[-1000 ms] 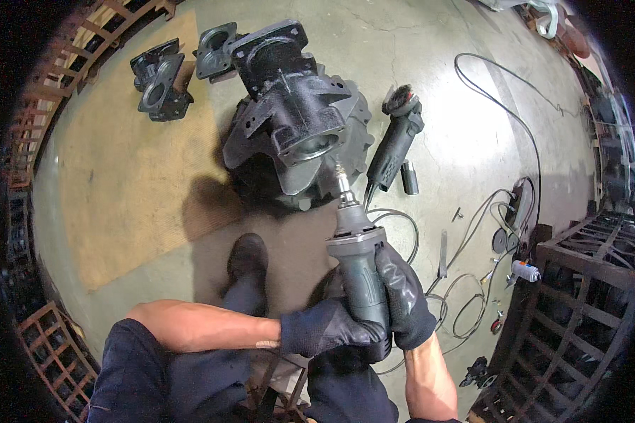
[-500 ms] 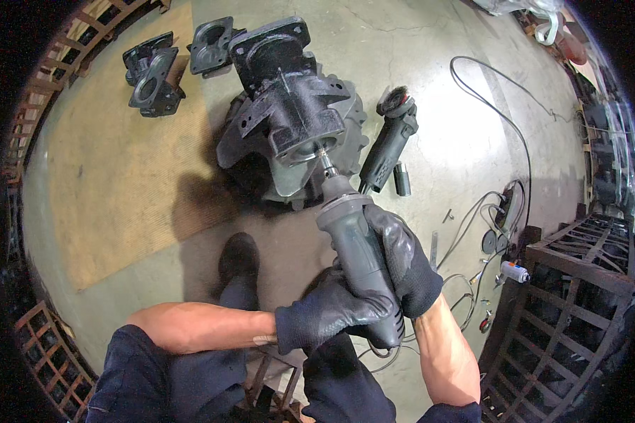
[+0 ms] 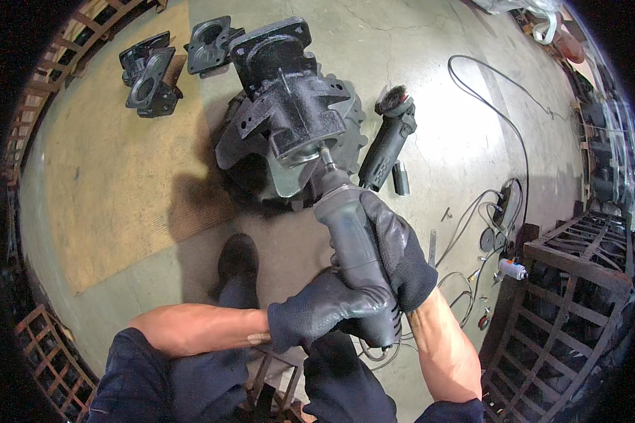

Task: The person picks up metal parts from a table and sits on the floor to grind them using a handheld angle grinder and a die grinder. They rotate the parts to smooth different surfaces and then place the finished parts back on the table.

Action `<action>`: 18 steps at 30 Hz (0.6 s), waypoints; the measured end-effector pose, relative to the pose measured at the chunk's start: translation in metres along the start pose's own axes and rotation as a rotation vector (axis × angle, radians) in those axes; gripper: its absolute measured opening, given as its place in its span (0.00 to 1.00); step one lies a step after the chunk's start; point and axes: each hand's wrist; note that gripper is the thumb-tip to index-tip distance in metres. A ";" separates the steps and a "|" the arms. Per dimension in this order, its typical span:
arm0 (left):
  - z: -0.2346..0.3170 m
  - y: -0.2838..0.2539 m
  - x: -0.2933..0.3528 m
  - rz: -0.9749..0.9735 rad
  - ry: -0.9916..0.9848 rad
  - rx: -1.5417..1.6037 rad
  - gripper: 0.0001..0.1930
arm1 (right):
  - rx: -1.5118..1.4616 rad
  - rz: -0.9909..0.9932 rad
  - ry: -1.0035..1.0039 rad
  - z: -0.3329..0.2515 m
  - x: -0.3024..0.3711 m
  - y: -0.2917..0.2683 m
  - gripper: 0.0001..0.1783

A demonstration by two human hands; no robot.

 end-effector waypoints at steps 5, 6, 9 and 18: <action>0.002 0.001 0.001 -0.004 0.009 -0.072 0.21 | -0.087 0.011 0.051 -0.007 0.005 0.002 0.23; 0.001 0.001 0.002 0.008 0.014 -0.068 0.21 | -0.108 -0.009 0.077 -0.009 0.004 0.003 0.23; 0.001 0.002 0.003 0.028 0.034 -0.040 0.23 | 0.055 -0.069 -0.059 -0.006 0.004 0.002 0.24; -0.006 -0.005 0.002 -0.079 0.135 -0.134 0.16 | -0.023 0.007 -0.006 -0.011 0.008 0.007 0.22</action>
Point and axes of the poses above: each hand's wrist, its own x-axis away from the middle knuckle, its own y-axis out of the palm, z = x × y, and after that the axes turned 5 degrees about x, right-handed
